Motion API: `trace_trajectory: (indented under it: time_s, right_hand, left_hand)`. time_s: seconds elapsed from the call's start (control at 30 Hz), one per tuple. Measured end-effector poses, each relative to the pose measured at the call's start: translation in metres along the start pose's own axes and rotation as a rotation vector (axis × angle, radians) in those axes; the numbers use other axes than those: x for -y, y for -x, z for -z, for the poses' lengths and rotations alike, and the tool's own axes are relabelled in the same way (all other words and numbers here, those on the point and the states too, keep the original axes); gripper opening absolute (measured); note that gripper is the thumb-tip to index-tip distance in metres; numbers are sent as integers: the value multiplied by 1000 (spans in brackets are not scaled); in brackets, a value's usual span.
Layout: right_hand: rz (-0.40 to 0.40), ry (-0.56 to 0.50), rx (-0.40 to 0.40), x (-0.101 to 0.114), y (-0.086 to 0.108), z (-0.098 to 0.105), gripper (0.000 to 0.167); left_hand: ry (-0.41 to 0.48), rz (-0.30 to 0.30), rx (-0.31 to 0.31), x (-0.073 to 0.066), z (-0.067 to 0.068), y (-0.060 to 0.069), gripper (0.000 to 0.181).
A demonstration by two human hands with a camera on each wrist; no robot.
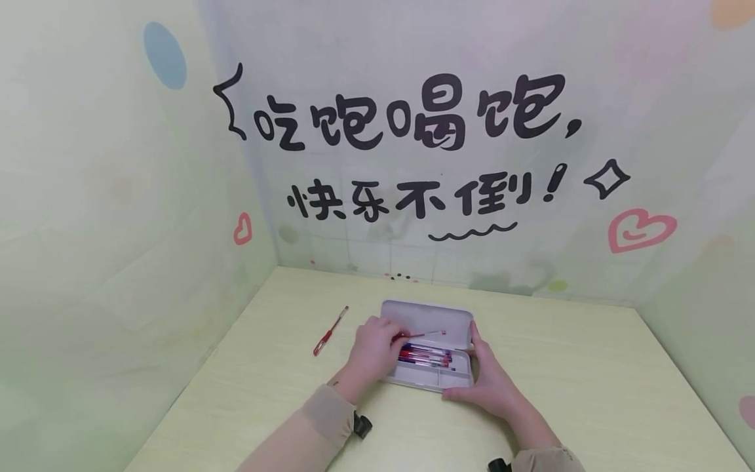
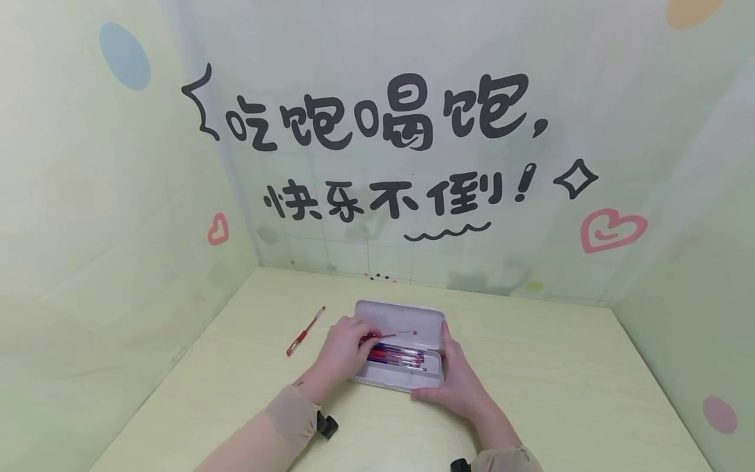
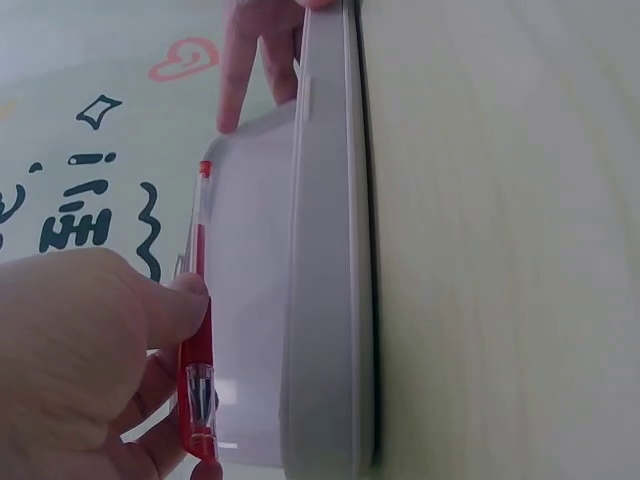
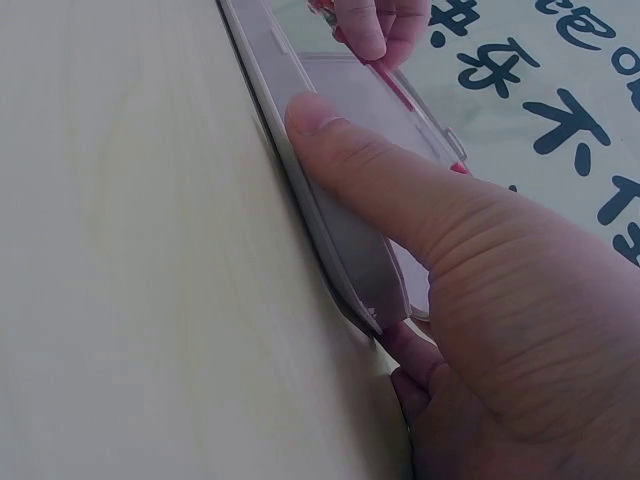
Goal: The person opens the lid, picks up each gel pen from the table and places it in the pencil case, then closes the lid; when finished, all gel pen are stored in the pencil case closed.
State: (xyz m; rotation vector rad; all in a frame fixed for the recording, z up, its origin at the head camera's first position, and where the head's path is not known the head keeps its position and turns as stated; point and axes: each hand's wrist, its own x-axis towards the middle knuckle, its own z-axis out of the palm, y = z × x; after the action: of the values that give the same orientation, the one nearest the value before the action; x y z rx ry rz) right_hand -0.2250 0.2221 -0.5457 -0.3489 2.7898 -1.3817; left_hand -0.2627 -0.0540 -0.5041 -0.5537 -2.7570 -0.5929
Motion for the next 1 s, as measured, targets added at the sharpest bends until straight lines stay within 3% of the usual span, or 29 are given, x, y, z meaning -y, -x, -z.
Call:
trace_trajectory:
  time_s: [0.17,0.37,0.7,1.0]
  right_hand:
    - [-2,-3,0,1,0,0,160]
    - [0,2,-1,2,0,0,161]
    - [5,-1,-2,2,1,-1,162]
    - [3,3,-4,2,1,0,162]
  left_hand:
    - [-33,-82,36,-15,-5,5,8]
    - [-51,-111,64,-16,-10,7,7]
    - [-84,-101,145,-13,-15,8,9]
    - [-28,-64,158,-9,-16,7,13]
